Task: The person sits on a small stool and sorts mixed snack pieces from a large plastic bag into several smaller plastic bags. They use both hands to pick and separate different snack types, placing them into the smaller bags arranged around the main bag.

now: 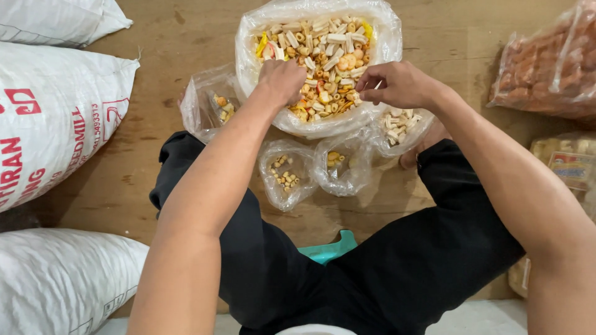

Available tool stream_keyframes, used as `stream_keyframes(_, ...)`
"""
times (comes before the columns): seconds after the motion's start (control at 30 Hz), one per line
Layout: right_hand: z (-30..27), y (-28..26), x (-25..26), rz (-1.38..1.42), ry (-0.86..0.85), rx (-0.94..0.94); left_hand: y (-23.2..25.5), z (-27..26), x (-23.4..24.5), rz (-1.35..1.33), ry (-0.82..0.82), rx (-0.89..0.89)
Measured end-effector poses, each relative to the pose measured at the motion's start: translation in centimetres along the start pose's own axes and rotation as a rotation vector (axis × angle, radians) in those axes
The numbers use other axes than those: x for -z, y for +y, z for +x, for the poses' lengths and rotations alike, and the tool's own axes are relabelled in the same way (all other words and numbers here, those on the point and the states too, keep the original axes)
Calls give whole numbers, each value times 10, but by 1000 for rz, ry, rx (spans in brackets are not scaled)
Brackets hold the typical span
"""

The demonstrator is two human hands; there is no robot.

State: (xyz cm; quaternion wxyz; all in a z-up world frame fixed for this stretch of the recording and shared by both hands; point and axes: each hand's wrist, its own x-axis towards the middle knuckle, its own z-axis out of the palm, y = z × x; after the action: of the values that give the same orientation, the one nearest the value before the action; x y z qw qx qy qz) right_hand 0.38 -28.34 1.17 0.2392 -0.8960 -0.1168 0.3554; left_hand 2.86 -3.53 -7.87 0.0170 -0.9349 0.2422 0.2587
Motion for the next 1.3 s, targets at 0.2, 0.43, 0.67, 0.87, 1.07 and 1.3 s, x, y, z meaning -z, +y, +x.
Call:
stream_keyframes(0.2, 9, 4, -10, -6, 10, 19, 0, 15, -16, 36, 55, 21)
stream_keyframes(0.43, 34, -5, -38, -224, -56, 141, 6, 17, -23, 12, 162, 20)
stream_keyframes(0.67, 31, -26, -35, -380, 159, 200, 24, -10, 38, -313, -46, -76)
stream_keyframes(0.87, 52, -8, -38, -711, 287, 203, 44, -80, 88, -256, -597, -72)
stream_keyframes(1.07, 72, -10, -61, -649, 155, 168, 38, -74, 69, -88, -725, -13)
stream_keyframes(1.3, 138, 46, -133, -682, 67, 55, 4, 10, -28, -51, 34, -26)
